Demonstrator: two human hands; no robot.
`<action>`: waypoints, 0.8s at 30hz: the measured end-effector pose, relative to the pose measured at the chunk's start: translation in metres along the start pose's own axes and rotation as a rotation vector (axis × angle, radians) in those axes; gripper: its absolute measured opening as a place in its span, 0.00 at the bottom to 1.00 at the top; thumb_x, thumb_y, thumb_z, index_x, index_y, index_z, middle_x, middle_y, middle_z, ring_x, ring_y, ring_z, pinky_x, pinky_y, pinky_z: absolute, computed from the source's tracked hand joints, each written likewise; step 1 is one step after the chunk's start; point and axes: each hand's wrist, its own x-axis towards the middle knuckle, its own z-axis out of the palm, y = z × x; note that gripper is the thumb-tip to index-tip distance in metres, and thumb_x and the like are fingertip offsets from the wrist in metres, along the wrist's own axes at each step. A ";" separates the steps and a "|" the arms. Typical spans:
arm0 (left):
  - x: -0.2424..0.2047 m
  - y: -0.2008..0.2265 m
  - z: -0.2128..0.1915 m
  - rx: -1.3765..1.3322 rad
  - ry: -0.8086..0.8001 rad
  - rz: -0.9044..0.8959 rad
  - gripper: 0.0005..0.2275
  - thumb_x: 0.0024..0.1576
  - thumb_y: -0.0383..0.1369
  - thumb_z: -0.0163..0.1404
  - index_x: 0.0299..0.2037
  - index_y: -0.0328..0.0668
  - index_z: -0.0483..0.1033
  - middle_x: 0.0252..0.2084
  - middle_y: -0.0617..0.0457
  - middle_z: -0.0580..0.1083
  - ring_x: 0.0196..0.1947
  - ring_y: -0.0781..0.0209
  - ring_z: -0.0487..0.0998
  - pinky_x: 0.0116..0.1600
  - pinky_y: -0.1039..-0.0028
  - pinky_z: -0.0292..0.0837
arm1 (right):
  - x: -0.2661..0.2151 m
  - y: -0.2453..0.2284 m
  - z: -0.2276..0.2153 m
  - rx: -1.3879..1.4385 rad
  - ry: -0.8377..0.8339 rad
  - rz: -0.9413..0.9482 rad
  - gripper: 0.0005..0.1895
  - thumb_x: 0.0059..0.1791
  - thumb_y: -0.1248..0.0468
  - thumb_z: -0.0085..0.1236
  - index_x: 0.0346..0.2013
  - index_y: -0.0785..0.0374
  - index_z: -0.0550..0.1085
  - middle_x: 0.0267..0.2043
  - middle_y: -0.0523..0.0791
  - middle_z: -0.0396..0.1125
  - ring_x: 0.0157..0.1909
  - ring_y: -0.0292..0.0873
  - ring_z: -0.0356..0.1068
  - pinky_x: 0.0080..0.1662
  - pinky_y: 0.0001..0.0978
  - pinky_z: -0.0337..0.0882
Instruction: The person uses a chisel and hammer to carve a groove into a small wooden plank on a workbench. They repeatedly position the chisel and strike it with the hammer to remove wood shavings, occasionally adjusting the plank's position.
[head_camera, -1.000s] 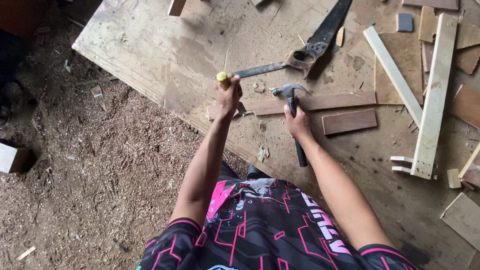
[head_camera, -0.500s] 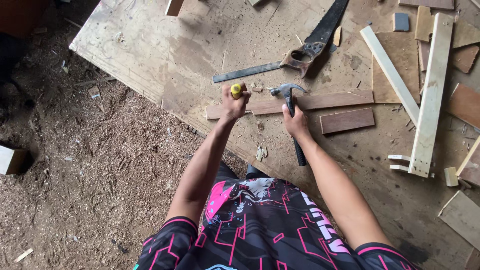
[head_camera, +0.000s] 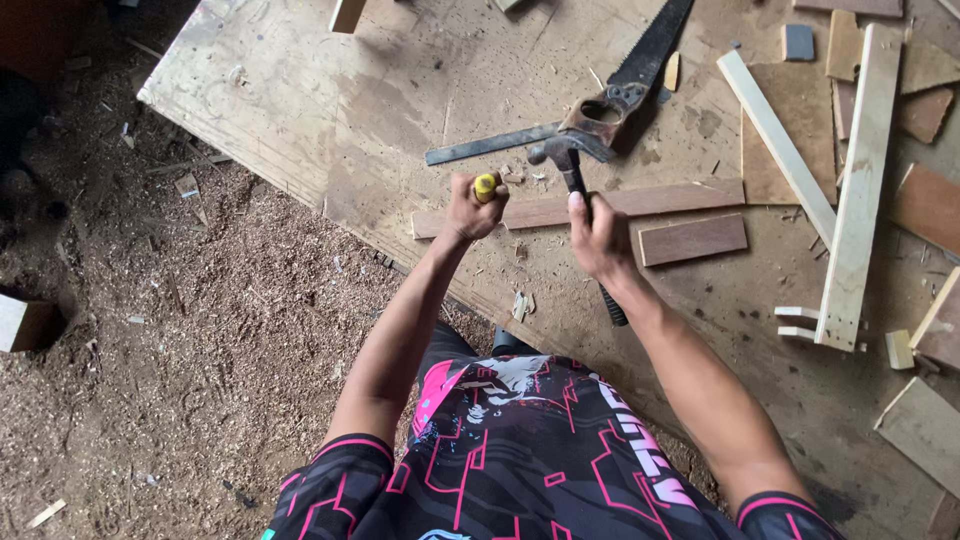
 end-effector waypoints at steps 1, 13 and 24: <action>0.001 0.003 -0.001 0.007 -0.026 -0.022 0.13 0.61 0.36 0.48 0.25 0.43 0.70 0.17 0.61 0.69 0.16 0.69 0.70 0.21 0.78 0.66 | -0.004 -0.018 -0.010 0.019 0.018 -0.092 0.24 0.59 0.44 0.35 0.31 0.57 0.65 0.14 0.36 0.56 0.10 0.31 0.52 0.12 0.28 0.54; 0.007 0.043 -0.016 0.005 -0.100 -0.020 0.13 0.65 0.37 0.49 0.30 0.38 0.74 0.20 0.58 0.71 0.18 0.70 0.71 0.23 0.77 0.66 | -0.021 -0.147 -0.063 -0.351 -0.295 -0.288 0.20 0.60 0.50 0.36 0.35 0.63 0.65 0.13 0.39 0.56 0.08 0.33 0.50 0.11 0.31 0.54; 0.003 0.046 -0.014 -0.059 -0.086 0.004 0.09 0.63 0.33 0.51 0.35 0.34 0.76 0.23 0.58 0.70 0.23 0.70 0.67 0.27 0.75 0.63 | -0.045 -0.140 -0.044 -0.669 0.029 -0.540 0.17 0.63 0.56 0.40 0.39 0.67 0.67 0.18 0.41 0.58 0.14 0.37 0.56 0.16 0.32 0.55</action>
